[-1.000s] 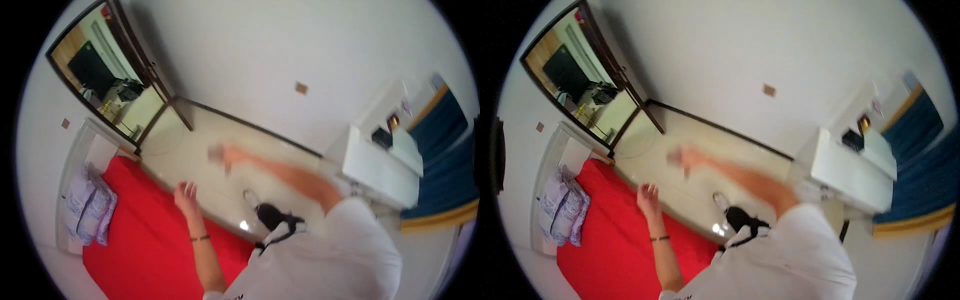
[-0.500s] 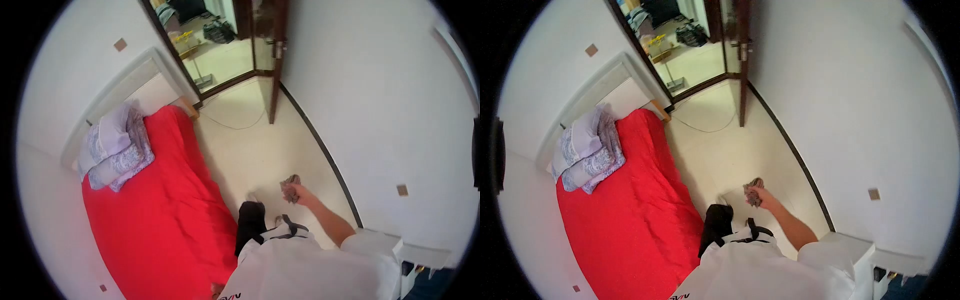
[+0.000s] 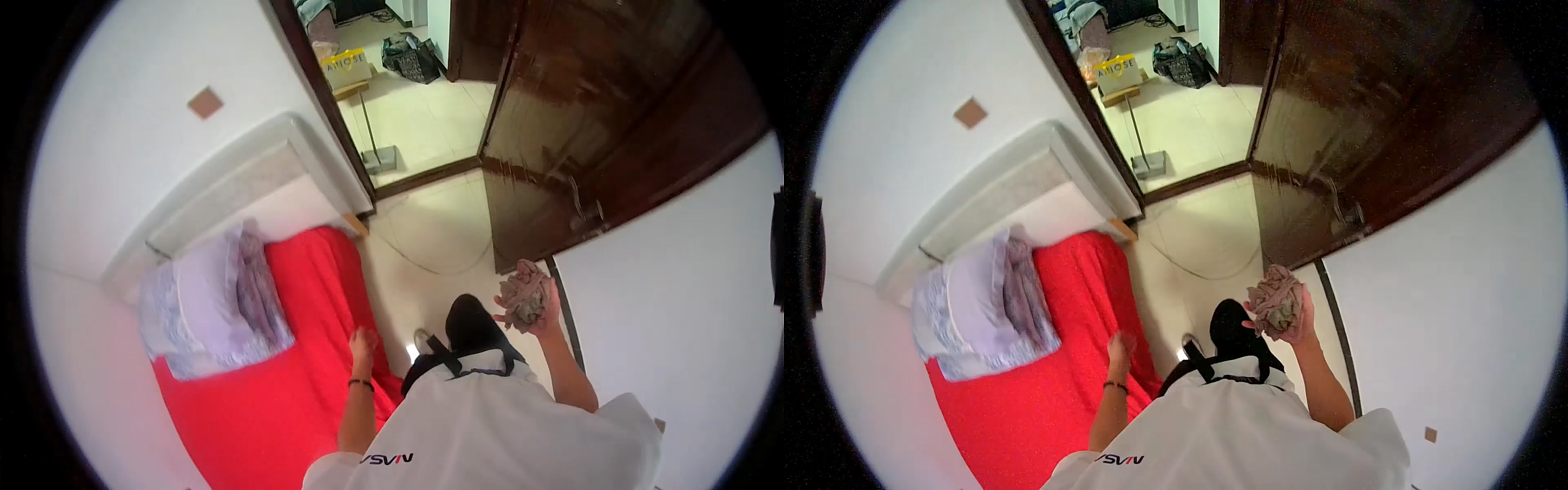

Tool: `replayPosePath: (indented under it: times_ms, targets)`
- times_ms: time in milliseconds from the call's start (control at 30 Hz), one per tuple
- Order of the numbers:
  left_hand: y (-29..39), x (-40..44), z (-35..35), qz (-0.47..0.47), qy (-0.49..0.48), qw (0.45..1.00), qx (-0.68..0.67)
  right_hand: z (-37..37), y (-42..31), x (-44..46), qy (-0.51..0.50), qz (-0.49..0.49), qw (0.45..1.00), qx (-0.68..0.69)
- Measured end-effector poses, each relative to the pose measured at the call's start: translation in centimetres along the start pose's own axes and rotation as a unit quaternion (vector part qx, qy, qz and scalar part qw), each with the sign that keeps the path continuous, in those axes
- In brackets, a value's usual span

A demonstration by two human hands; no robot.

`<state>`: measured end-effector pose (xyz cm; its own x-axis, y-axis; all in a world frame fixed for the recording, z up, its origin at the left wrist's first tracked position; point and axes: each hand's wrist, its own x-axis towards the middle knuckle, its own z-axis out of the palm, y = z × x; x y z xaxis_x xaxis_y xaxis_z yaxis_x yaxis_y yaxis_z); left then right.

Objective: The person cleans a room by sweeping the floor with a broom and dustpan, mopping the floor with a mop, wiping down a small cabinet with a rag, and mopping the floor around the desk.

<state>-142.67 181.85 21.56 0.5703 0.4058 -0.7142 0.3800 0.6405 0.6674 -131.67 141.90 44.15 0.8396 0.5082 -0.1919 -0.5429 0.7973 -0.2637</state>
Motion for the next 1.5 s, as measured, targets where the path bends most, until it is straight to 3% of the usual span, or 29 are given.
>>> replayPosePath:
  times_ms: [67, 133, 200, 267, 333, 367, 400, 433, 500, 633, 867, 933, 1000, 1033, 1067, 1100, 1133, 1167, 1267, 1367, 1433, 1467, 1500]
  targets:
    - [7.4, 5.9, 8.3, 0.046, -0.047, 0.995, 0.081, -0.6, -1.6, 7.0, 0.057, -0.007, 0.997, 0.050]
    - [12.7, 9.7, 15.5, 0.078, -0.087, 0.988, 0.101, -1.0, -3.5, 13.7, 0.045, -0.015, 0.998, 0.042]
    - [15.0, 14.4, 20.4, 0.115, -0.128, 0.978, 0.115, -2.4, -6.0, 21.0, 0.024, -0.020, 0.999, 0.030]
    - [15.3, 18.8, 21.8, 0.240, -0.121, 0.923, 0.275, -4.8, -8.7, 29.4, -0.029, -0.045, 0.995, 0.085]
    - [15.5, 20.4, 20.5, 0.066, -0.097, 0.968, 0.220, -5.6, -12.5, 38.9, -0.039, -0.021, 0.988, 0.145]
    - [14.4, 20.7, 19.9, 0.019, -0.021, 0.976, 0.216, -5.5, -14.7, 43.8, -0.001, -0.007, 0.991, 0.132]
    - [13.6, 19.9, 19.6, -0.095, 0.103, 0.973, 0.186, -4.7, -17.3, 46.8, -0.029, 0.003, 0.994, 0.108]
    - [13.0, 18.6, 19.4, -0.147, 0.156, 0.962, 0.172, -3.8, -19.7, 49.8, -0.058, 0.011, 0.995, 0.083]
    - [12.7, 18.0, 20.2, -0.206, 0.199, 0.945, 0.159, -1.4, -24.4, 56.7, -0.085, -0.004, 0.988, 0.129]
    - [16.3, 21.4, 28.3, -0.227, 0.194, 0.940, 0.166, 0.5, -33.9, 67.7, -0.095, -0.027, 0.988, 0.115]
    - [23.5, 40.7, 46.1, -0.228, 0.095, 0.940, 0.236, -7.8, -46.1, 81.1, 0.084, -0.087, 0.991, 0.052]
    - [26.8, 48.2, 51.9, -0.230, 0.054, 0.933, 0.271, -10.1, -45.5, 80.7, 0.113, -0.121, 0.986, 0.033]
    - [32.0, 56.5, 59.8, -0.228, 0.011, 0.946, 0.229, -14.4, -48.2, 83.7, 0.206, -0.176, 0.946, -0.180]
    - [34.1, 61.2, 63.3, -0.235, -0.072, 0.966, 0.083, -15.4, -49.7, 85.2, 0.242, -0.193, 0.917, -0.250]
    - [35.0, 66.3, 65.8, -0.083, -0.052, 0.979, 0.181, -15.0, -50.8, 85.8, 0.249, -0.179, 0.947, -0.094]
    - [41.2, 65.7, 74.0, 0.006, -0.111, 0.966, 0.235, -14.8, -51.7, 85.8, 0.252, -0.164, 0.952, 0.068]
    - [43.6, 70.3, 76.0, -0.047, -0.116, 0.952, 0.279, -14.9, -51.8, 85.6, 0.262, -0.178, 0.946, 0.075]
    - [47.7, 69.2, 83.2, -0.012, -0.112, 0.954, 0.276, -16.0, -53.2, 86.2, 0.272, -0.188, 0.939, 0.091]
    - [51.7, 74.9, 94.0, -0.010, -0.138, 0.955, 0.261, -13.8, -57.2, 88.2, 0.306, -0.278, 0.903, 0.117]
    - [51.5, 78.5, 103.1, -0.058, -0.125, 0.926, 0.352, -12.6, -59.7, 88.3, 0.280, -0.350, 0.886, 0.118]
    - [49.4, 79.8, 108.9, -0.079, -0.146, 0.905, 0.391, -14.2, -61.0, 89.5, 0.322, -0.391, 0.852, 0.134]
    - [47.9, 79.6, 111.9, -0.086, -0.166, 0.895, 0.404, -15.9, -62.1, 90.4, 0.362, -0.404, 0.840, -0.032]
    - [46.3, 79.4, 114.6, -0.092, -0.203, 0.887, 0.405, -18.0, -63.0, 91.0, 0.420, -0.401, 0.786, -0.209]
